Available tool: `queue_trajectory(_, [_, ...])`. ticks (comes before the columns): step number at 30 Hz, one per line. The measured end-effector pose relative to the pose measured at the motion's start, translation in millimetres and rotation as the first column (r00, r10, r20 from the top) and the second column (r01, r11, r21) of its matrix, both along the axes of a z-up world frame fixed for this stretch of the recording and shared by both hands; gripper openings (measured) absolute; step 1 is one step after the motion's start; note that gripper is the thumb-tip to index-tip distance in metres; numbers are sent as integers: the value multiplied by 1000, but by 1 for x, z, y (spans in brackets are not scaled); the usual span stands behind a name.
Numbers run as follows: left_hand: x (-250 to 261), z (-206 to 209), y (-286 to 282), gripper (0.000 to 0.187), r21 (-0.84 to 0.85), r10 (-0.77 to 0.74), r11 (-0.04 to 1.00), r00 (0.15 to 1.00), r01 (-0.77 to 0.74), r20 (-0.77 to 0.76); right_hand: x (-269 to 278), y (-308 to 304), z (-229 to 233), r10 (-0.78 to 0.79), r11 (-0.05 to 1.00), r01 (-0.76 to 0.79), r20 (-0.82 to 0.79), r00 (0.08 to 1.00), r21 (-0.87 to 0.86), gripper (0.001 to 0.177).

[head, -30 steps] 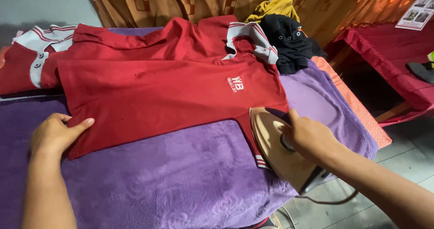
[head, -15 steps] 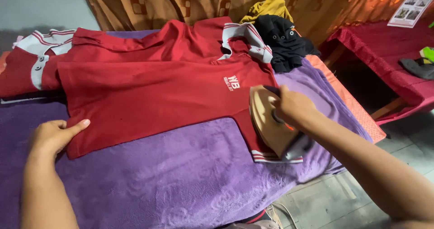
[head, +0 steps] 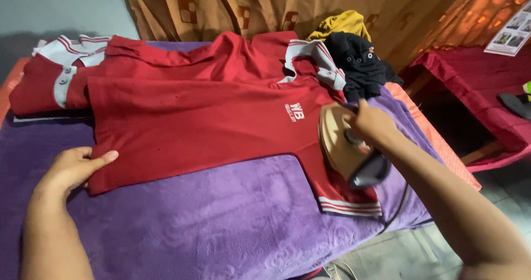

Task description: The person irons a red polo shirt on a purple-covered surface, smoothing the fabric and pressing the collar and sleeves. They fold the shirt neatly after ironing and place it aside, then unfold another red shirt and continue ironing it.

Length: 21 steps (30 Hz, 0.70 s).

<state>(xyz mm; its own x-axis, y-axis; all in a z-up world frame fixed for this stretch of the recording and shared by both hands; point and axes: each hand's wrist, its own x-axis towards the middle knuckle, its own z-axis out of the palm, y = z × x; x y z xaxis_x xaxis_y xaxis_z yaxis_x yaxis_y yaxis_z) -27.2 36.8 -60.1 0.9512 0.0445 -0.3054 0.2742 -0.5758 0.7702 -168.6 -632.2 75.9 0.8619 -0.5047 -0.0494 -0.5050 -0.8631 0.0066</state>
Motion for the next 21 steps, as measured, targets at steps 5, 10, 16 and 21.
queue_trajectory(5, [-13,12,-1,37,-94,11,996,1000,-9,15,-2,15,18,-17,999,20,-66,998,49,50])
queue_trajectory(10, [-16,21,-2,33,-120,22,992,999,-25,-32,-48,-11,9,65,998,-61,-112,992,35,52])
queue_trajectory(16, [-38,73,-14,40,-218,-49,976,968,-5,-245,-57,-8,62,227,967,-249,-286,931,-45,41])
queue_trajectory(21, [-44,70,-5,43,-277,-110,960,959,34,-263,9,9,57,801,599,-801,-15,599,-12,66])
